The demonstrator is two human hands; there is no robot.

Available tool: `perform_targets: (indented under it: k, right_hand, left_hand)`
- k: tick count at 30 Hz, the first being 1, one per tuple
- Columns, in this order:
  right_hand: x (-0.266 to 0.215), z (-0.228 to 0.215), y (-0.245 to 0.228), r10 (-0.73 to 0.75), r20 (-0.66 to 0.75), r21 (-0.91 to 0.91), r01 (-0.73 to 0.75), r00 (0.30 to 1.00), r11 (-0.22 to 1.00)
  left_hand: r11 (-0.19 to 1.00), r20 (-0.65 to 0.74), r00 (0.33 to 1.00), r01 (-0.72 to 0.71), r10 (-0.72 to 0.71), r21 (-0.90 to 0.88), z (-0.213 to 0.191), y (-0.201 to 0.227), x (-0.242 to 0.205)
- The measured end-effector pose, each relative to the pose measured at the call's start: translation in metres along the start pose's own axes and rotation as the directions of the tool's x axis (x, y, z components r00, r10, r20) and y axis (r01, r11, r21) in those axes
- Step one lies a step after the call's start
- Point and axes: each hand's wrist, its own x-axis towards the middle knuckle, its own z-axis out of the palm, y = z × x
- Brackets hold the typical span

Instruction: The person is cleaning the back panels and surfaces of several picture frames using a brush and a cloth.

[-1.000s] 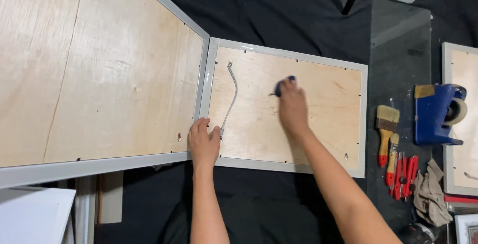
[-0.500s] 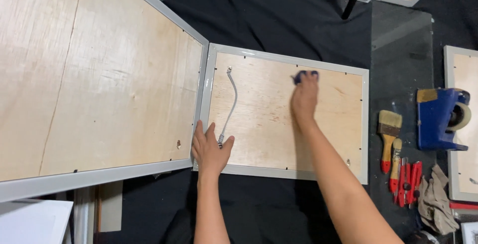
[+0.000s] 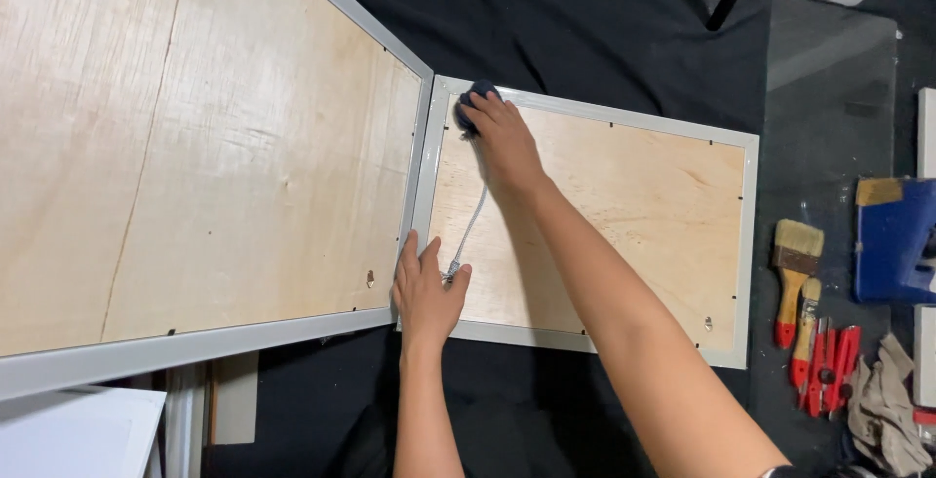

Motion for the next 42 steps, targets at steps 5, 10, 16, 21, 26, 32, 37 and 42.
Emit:
perform_targets:
  k: [5, 10, 16, 21, 26, 32, 37, 42]
  right_hand:
    - [-0.046, -0.026, 0.067, -0.018, -0.078, -0.074, 0.012, 0.997, 0.997]
    - [-0.094, -0.046, 0.143, -0.037, -0.219, -0.191, -0.006, 0.975, 0.981]
    - [-0.159, -0.073, 0.226, 0.046, -0.361, -0.290, -0.159, 0.931, 0.944]
    - [-0.212, -0.067, 0.333, 0.315, -0.400, -0.323, -0.454, 0.861, 0.830]
    - [-0.196, -0.034, 0.345, 0.455, -0.445, -0.117, -0.554, 0.771, 0.824]
    - [-0.182, -0.071, 0.272, 0.424, -0.266, -0.206, -0.480, 0.866, 0.853]
    - [-0.183, -0.046, 0.354, 0.584, -0.301, -0.146, -0.642, 0.754, 0.753]
    - [-0.212, -0.068, 0.288, 0.520, -0.232, -0.267, -0.568, 0.822, 0.779]
  left_hand:
    - [1.000, -0.023, 0.999, -0.024, 0.024, 0.008, 0.004, -0.003, 0.000]
    - [0.999, -0.045, 0.998, -0.040, 0.040, 0.007, 0.010, -0.009, 0.002]
    - [1.000, -0.062, 0.998, -0.024, 0.025, 0.007, 0.010, -0.005, 0.003]
    - [1.000, -0.085, 0.996, -0.020, 0.021, 0.007, 0.010, -0.002, 0.002]
    - [0.999, -0.092, 0.996, -0.019, 0.022, 0.035, 0.012, -0.004, 0.004]
    - [1.000, -0.086, 0.996, -0.024, 0.024, 0.007, 0.008, -0.003, 0.002]
    - [1.000, -0.095, 0.995, -0.027, 0.027, 0.003, 0.005, 0.002, 0.000]
    - [0.999, -0.108, 0.994, 0.001, 0.005, 0.049, 0.008, 0.001, 0.002]
